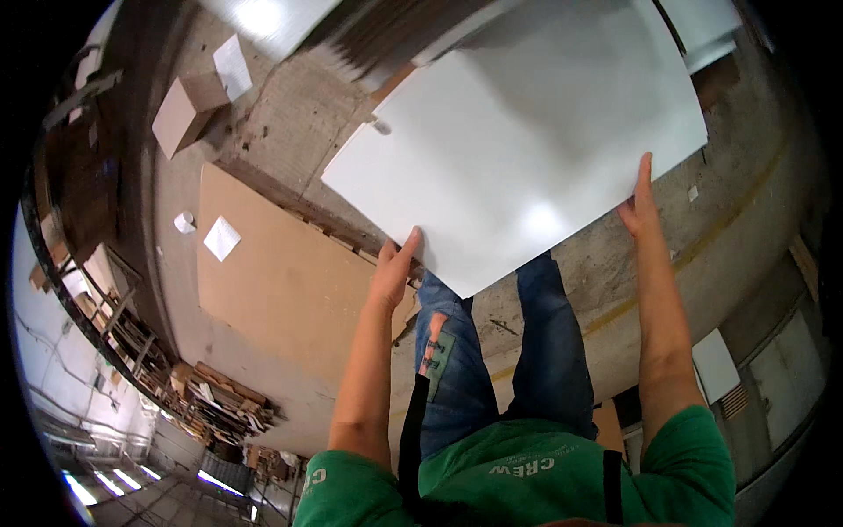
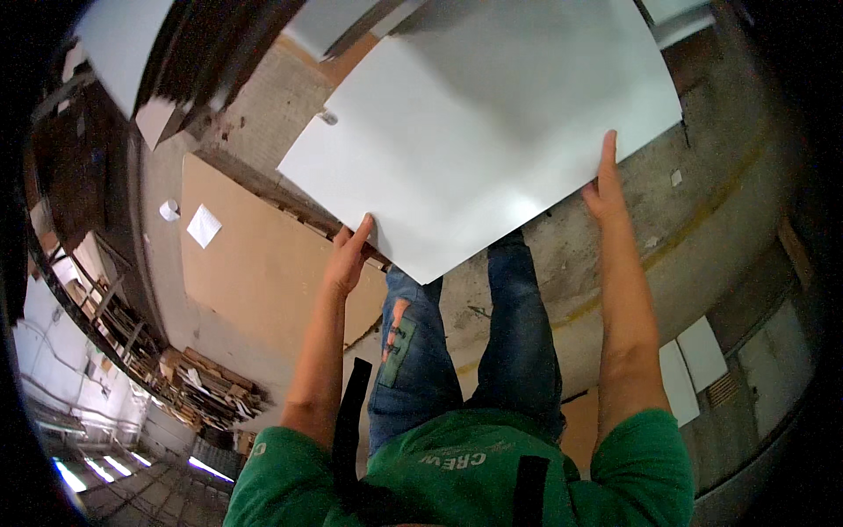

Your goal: The person picks up white rectangular panels from a stack on the floor and places them onto a growing pile nearby. They handle the panels one at a time, lifting them with both hands and setting them down carefully. The person briefly adjusts their camera strap during the process.

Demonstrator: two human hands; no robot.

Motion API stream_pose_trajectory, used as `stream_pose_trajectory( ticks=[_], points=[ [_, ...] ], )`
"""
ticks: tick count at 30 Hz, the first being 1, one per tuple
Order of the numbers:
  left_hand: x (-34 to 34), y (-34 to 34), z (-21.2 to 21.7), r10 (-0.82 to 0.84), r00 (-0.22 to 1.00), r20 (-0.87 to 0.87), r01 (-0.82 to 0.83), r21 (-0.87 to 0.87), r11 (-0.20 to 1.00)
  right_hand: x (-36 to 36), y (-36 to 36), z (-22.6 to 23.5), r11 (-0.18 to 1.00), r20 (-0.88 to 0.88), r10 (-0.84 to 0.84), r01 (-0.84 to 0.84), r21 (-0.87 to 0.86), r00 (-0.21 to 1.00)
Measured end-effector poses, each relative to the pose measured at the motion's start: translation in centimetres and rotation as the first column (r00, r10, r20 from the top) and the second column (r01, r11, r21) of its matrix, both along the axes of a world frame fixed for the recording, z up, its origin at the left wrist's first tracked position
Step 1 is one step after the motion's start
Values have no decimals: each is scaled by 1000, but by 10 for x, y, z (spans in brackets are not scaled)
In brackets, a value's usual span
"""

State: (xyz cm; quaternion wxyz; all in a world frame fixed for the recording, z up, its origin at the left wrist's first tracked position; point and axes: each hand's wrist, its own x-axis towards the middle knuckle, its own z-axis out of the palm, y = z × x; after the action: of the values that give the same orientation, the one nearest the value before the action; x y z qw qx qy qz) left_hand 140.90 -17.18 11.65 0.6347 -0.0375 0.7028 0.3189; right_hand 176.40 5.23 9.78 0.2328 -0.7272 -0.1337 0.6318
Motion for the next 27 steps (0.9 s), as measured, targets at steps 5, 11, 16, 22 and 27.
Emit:
stream_pose_trajectory(
  ticks=[5, 11, 16, 22, 27],
  points=[
    [-8, 5, 0, -241, 971, -2, 239, -117, 964, -14, -7, 7, 1000, -28, 1, -1, -15, 1000],
    [-5, 0, -4, -4, 998, -59, 5, 18, 1000, 23, -86, -6, 982, -52, 80, -88, -169, 995],
    [24, -24, -26, -63, 969, -238, 77, 49, 996, -36, -156, 33, 858, 219, 403, -283, -429, 889],
    [14, -26, -13, -92, 980, -179, 102, 47, 994, -94, -153, 66, 628, 82, 727, -611, -482, 682],
    [7, -35, -29, -195, 967, -165, 219, 139, 966, -106, -152, 73, 606, 162, 771, -631, -486, 616]
  ],
)
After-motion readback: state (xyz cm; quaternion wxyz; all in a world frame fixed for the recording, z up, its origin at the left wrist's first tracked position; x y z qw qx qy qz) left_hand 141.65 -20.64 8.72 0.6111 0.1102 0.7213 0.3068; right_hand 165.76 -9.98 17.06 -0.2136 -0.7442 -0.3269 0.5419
